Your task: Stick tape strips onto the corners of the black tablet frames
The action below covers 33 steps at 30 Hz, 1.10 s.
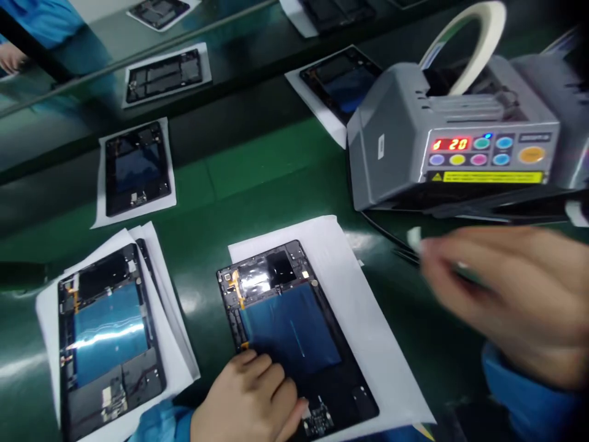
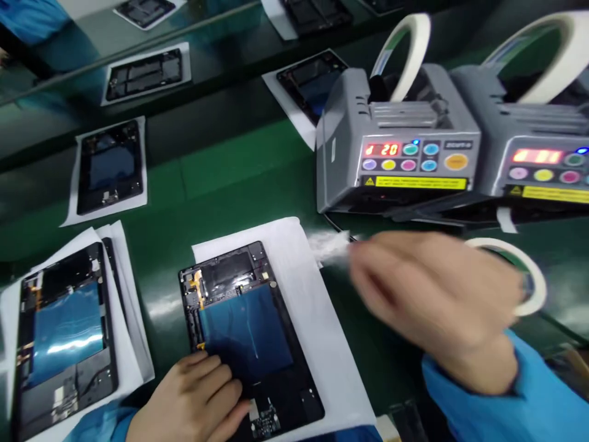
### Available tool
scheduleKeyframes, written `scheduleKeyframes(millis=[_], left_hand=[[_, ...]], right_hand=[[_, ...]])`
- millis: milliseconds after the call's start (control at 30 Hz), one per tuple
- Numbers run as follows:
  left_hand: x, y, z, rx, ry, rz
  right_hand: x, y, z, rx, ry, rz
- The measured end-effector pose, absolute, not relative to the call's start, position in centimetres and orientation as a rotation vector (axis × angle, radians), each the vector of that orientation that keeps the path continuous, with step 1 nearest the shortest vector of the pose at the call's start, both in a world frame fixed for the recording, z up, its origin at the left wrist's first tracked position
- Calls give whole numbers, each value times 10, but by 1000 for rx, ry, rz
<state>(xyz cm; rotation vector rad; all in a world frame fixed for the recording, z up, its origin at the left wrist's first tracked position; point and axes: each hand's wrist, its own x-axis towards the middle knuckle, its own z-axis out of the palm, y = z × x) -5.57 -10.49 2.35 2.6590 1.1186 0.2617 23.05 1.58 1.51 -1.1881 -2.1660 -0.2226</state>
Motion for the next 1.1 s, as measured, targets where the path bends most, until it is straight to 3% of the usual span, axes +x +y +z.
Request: scheduleKeyframes(millis=[133,433,833,1100], left_hand=[[-42,-70,28,2638,1272,289],[-30,-20,5,2589,1615,256],[-28,-15,3,2703,1609,293],[-26,-20,7,2766,1618,31]], right_hand=[[182,21,2,-741,-2477,76],[174,34,-28,-783,-2531,499],[176,37,-27,-815,-2547,538],[174,32,-27,-770,-2507,499]])
